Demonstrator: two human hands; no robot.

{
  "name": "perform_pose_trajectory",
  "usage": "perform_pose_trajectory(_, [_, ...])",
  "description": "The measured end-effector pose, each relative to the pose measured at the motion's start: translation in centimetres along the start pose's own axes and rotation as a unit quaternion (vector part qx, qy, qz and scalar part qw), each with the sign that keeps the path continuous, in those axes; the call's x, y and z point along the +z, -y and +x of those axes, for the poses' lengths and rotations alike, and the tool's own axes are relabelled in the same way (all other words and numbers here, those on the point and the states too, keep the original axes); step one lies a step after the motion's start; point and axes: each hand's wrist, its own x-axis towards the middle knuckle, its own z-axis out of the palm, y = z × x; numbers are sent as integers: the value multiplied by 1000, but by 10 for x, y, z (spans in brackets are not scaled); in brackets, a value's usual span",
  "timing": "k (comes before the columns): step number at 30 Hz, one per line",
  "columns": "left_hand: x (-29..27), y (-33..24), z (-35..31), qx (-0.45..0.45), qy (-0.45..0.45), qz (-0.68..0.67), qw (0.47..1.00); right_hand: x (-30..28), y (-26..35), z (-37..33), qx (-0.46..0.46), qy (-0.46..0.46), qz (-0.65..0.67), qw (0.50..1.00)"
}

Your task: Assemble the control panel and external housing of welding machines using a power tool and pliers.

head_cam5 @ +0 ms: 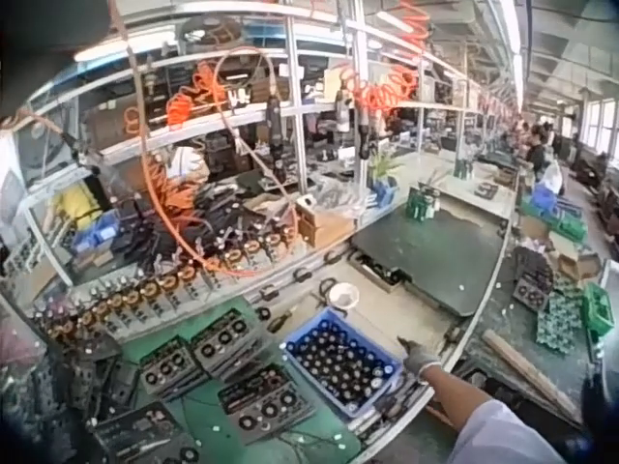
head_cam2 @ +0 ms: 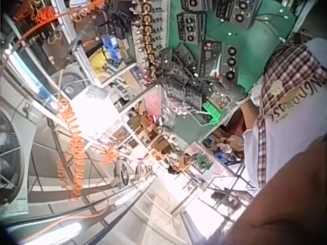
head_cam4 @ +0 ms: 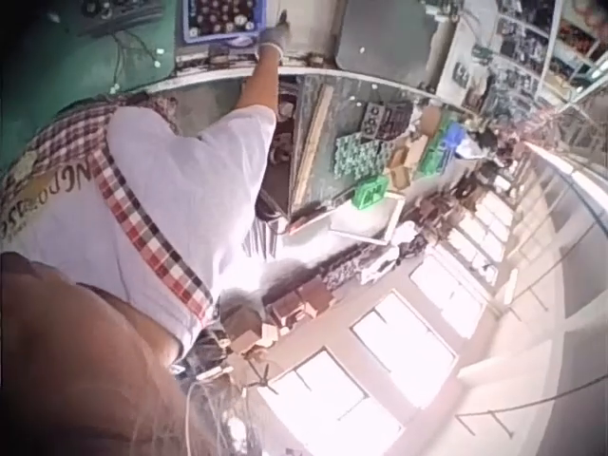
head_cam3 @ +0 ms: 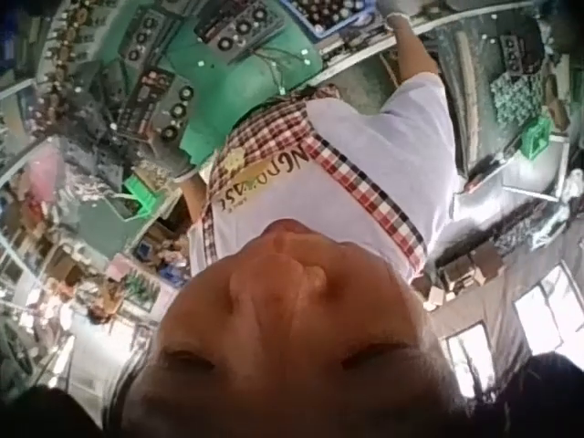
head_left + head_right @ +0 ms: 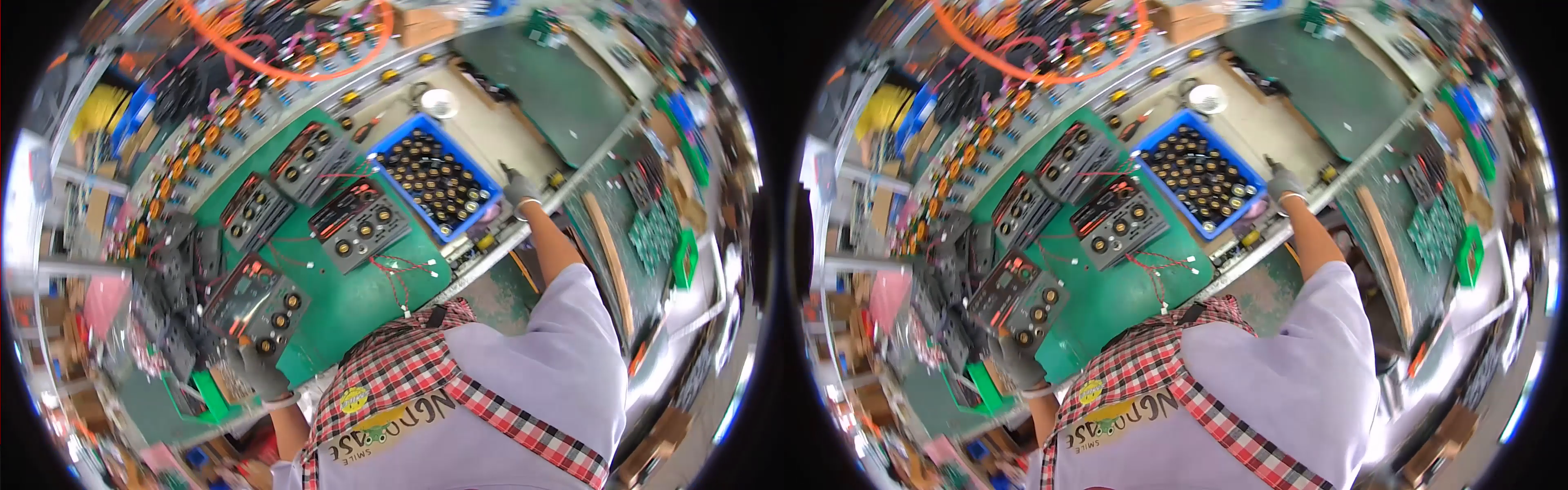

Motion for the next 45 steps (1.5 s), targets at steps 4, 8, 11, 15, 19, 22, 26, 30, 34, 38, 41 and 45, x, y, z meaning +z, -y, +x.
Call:
perform_pose_trajectory(4, [21,-18,-11,-20,-12,26,999,15,8,66,-47,-12,21,999])
perform_pose_trajectory(8, [39,-36,-17,-43,26,-73,996,18,55,76,-151,-40,63,986])
perform_pose_trajectory(11, [58,-43,-22,-90,52,-63,993,-5,94,17,-250,98,388,882])
perform_pose_trajectory(15, [89,-33,-27,-139,159,-86,974,-12,136,-71,-376,392,467,697])
perform_pose_trajectory(19, [127,-41,-35,-127,312,-123,933,-37,134,-122,-343,373,506,698])
perform_pose_trajectory(22, [143,-35,-42,-135,428,-124,885,-72,76,-146,-298,398,475,726])
perform_pose_trajectory(26, [160,-13,-50,-38,584,-38,810,-78,0,-188,-366,221,327,843])
perform_pose_trajectory(30, [195,-9,-80,118,758,16,641,-110,-54,-277,-243,151,169,943])
perform_pose_trajectory(34, [228,-33,-130,207,839,83,496,-103,-98,-332,-177,88,215,957])
perform_pose_trajectory(38, [266,-30,-186,315,800,-62,507,-99,-152,-343,-67,106,301,945])
perform_pose_trajectory(41, [290,-17,-209,312,713,38,627,-91,-217,-331,-14,-38,208,977])
perform_pose_trajectory(45, [315,15,-237,59,741,83,664,-107,-321,-308,119,-195,93,969])
